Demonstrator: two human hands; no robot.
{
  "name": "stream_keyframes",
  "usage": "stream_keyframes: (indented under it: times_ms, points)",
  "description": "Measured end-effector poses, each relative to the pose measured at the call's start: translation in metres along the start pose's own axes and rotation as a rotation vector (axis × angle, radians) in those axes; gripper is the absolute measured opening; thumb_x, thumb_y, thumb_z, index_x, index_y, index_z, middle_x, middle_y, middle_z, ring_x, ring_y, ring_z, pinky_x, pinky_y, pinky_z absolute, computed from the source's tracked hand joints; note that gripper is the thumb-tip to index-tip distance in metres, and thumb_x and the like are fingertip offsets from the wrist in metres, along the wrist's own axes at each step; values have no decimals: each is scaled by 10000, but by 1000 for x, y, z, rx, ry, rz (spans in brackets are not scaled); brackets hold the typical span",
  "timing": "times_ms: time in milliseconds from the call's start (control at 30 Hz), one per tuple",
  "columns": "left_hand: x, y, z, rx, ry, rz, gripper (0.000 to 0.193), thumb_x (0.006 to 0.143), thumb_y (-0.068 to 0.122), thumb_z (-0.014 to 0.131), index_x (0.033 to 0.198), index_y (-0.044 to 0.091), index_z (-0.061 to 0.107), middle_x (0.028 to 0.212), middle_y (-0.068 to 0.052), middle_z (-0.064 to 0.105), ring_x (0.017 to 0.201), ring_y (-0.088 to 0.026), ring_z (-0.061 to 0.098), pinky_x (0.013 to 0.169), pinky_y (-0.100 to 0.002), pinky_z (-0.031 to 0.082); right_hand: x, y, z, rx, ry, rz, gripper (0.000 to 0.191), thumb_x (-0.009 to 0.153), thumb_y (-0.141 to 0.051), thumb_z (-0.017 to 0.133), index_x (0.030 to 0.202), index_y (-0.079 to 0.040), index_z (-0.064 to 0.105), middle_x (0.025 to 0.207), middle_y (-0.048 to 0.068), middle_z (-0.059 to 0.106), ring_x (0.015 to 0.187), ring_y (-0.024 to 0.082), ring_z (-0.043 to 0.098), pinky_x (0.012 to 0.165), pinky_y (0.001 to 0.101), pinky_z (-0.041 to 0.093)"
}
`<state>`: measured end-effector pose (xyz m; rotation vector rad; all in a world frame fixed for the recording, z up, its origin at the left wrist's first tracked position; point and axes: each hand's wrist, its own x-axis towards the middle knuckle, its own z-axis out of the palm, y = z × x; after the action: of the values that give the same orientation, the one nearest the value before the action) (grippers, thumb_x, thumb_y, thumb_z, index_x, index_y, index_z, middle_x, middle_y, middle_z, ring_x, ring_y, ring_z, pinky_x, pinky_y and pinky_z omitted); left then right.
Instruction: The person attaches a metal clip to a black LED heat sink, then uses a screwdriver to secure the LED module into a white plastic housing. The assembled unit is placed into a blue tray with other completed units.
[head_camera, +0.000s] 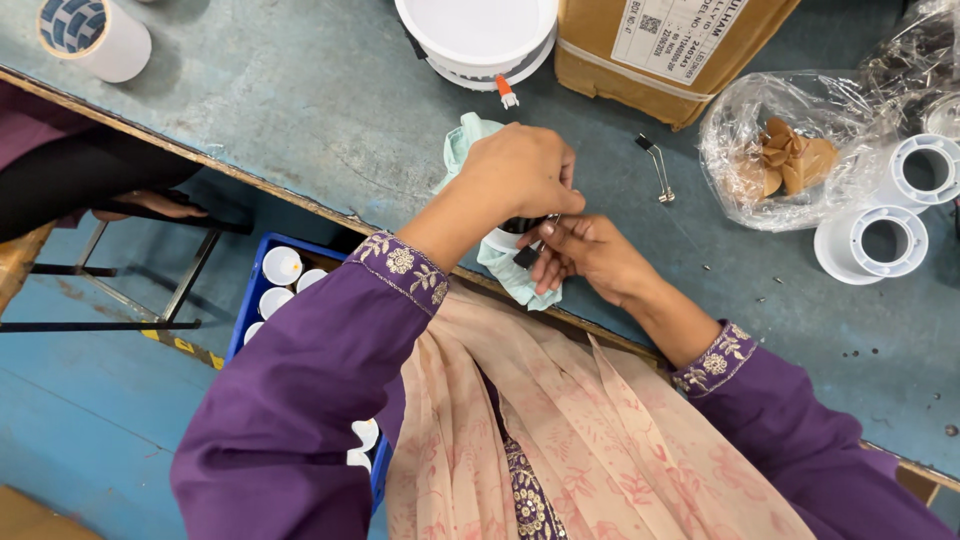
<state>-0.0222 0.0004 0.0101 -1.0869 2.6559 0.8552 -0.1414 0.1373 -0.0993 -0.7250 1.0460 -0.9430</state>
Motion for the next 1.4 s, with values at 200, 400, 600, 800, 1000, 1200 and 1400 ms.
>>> stream_keyframes:
  times_ms: [200,400,600,800,1000,1200,1400]
  points:
    - [-8,-3,-4,-20,57,104,222,655,348,773,767,156,777,831,-53,759,846,-278,716,709,-413,573,0,16,-2,124,91,-32,283,1035,-230,582,1143,18,666,1120,132,742,882,232,758,665,307,590]
    - [-4,-5,-7,-56,-24,59,243,648,337,778,813,159,767,833,-64,759,830,-266,735,731,-387,582,0,-1,-14,73,-22,-12,243,1053,-215,564,1126,15,594,1152,178,737,937,265,772,685,319,620]
    - [-5,-6,0,-62,23,56,218,679,334,777,812,162,781,826,-54,760,828,-263,731,733,-393,573,-7,-6,-2,146,-22,-8,308,1059,-213,536,1168,62,622,1147,226,734,918,305,768,624,317,610]
    - [7,-13,-1,-64,-90,138,191,721,279,751,866,163,796,855,-68,772,826,-265,745,760,-373,585,-7,-9,13,185,51,39,324,1038,-218,555,1156,71,641,1138,218,745,930,304,774,658,329,622]
    - [13,-12,-2,-58,-154,73,194,735,252,774,883,128,793,914,-96,773,876,-259,745,784,-368,587,-1,-16,-3,-91,84,70,245,1013,-175,590,1058,34,708,1085,172,773,864,249,766,708,334,628]
    - [11,-8,0,-69,-177,40,210,726,253,802,896,131,795,965,-96,775,918,-249,746,805,-368,591,2,1,-25,-171,23,-117,162,1025,-120,614,1028,11,709,999,129,760,925,182,728,824,322,597]
    - [12,-6,1,-81,-175,50,215,720,268,812,895,143,797,961,-84,778,914,-246,747,802,-363,586,0,17,-35,73,8,-145,165,1059,-124,572,989,-9,667,938,74,709,866,182,684,822,301,547]
